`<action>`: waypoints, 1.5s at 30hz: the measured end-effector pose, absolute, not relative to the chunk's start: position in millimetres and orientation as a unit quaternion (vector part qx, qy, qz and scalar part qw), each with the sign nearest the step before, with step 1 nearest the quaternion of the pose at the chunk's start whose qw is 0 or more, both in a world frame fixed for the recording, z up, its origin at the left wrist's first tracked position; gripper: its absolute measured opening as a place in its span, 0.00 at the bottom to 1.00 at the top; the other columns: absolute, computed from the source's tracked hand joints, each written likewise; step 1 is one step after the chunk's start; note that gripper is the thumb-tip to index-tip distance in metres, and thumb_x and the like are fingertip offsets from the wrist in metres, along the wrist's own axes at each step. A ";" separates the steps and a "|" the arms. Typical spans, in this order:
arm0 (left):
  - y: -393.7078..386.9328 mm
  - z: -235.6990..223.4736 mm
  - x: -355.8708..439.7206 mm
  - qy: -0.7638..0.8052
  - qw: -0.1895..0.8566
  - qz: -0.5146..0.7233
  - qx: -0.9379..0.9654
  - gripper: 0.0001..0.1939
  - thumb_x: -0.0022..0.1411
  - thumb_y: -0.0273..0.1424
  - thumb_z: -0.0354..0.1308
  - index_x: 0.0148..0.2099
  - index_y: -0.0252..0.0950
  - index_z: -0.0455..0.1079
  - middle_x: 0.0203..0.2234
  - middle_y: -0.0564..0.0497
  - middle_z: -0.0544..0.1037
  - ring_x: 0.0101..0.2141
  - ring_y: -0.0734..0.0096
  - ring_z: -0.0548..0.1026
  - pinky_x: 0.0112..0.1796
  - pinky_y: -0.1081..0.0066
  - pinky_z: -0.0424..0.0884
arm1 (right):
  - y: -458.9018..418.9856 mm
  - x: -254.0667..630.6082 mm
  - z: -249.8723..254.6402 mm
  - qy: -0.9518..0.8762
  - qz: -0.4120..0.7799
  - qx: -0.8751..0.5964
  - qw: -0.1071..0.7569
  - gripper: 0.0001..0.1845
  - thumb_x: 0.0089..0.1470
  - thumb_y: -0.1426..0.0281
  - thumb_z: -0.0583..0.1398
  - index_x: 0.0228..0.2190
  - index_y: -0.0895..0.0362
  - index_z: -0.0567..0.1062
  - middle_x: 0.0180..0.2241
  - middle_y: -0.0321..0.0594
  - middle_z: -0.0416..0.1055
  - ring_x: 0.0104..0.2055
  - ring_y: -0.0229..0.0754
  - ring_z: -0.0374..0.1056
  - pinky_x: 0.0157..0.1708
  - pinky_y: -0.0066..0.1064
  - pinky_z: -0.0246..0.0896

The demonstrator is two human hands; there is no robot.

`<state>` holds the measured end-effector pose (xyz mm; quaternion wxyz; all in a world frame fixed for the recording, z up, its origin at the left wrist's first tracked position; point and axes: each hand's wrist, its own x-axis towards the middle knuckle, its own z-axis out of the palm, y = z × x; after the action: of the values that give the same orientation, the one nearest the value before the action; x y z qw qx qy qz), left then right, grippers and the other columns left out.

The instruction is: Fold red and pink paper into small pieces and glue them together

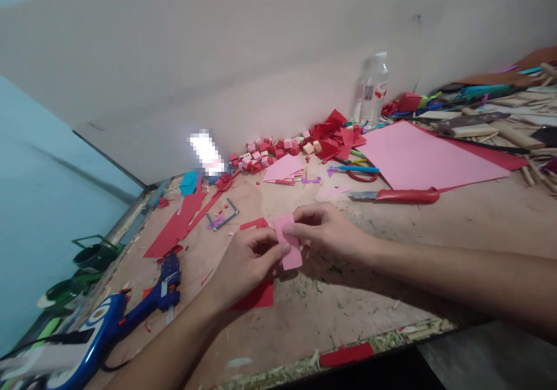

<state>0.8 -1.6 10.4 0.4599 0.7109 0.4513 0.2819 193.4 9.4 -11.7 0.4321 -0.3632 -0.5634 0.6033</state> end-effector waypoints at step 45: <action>4.8 9.2 -3.4 0.428 0.457 0.345 0.699 0.18 0.64 0.41 0.61 0.26 0.34 0.71 0.18 0.54 0.71 0.20 0.75 0.68 0.22 0.76 0.63 | 6.7 194.0 -11.1 -0.630 0.591 -0.337 0.375 0.16 0.53 0.64 0.64 0.19 0.59 0.72 0.19 0.33 0.63 0.24 0.34 0.57 0.26 0.28 0.52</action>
<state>-3.4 4.8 9.2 0.4568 0.6991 0.4283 0.3453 194.0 6.7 -11.1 0.3751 -0.3371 -0.6298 0.5907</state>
